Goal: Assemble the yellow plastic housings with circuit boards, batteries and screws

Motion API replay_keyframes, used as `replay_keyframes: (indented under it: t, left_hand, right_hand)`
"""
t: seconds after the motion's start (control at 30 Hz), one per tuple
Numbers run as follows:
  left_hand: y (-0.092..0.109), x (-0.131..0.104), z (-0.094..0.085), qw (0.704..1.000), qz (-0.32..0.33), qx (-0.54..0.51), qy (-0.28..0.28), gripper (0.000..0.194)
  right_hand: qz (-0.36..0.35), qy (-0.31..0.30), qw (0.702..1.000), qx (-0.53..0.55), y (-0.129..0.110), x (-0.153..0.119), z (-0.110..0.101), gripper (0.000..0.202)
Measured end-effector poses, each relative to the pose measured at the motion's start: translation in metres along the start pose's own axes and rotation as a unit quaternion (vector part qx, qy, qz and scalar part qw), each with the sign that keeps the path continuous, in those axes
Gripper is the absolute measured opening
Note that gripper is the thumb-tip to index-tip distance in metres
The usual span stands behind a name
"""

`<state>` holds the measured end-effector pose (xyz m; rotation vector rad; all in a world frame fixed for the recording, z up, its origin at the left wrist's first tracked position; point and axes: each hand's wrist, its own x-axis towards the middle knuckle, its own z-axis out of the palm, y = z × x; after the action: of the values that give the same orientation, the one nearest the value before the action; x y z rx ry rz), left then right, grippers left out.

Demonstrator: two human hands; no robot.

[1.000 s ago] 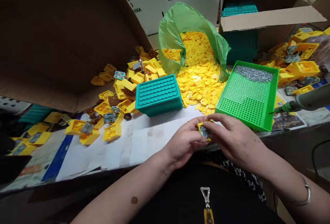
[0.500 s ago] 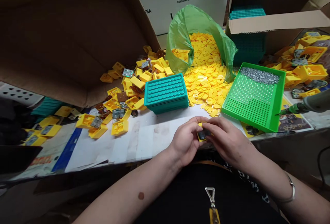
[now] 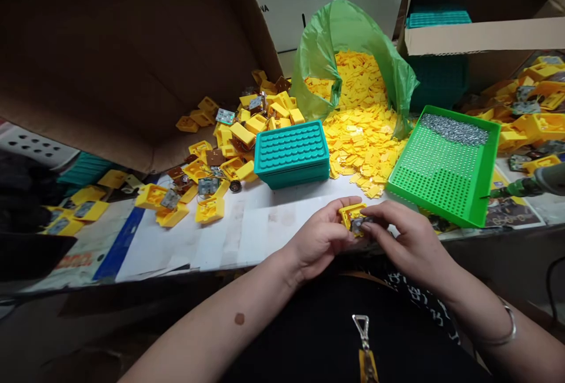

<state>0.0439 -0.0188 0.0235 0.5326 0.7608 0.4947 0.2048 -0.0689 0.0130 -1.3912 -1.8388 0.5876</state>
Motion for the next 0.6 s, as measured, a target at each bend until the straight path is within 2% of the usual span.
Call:
replay_keyframes:
  t: [0.1,0.27,0.4,0.6]
  left_hand:
    - [-0.003,0.0,-0.002,1.0,0.005,0.031,0.005,0.056]
    - [-0.01,0.002,-0.003,0.997,0.029,0.065,0.017,0.052]
    - [-0.011,0.003,-0.007,0.998,0.027,0.053,0.021,0.052]
    - [-0.007,0.002,-0.016,0.999,-0.011,0.026,-0.038,0.054]
  right_hand:
    - [0.046,0.009,0.999,0.007,-0.002,0.001,0.003,0.01]
    - [0.074,0.01,0.997,0.021,-0.005,0.001,0.008,0.008]
    - [0.064,-0.016,0.997,0.044,-0.005,0.004,0.008,0.011]
    - [0.019,-0.07,0.996,0.043,-0.002,0.007,0.005,0.015]
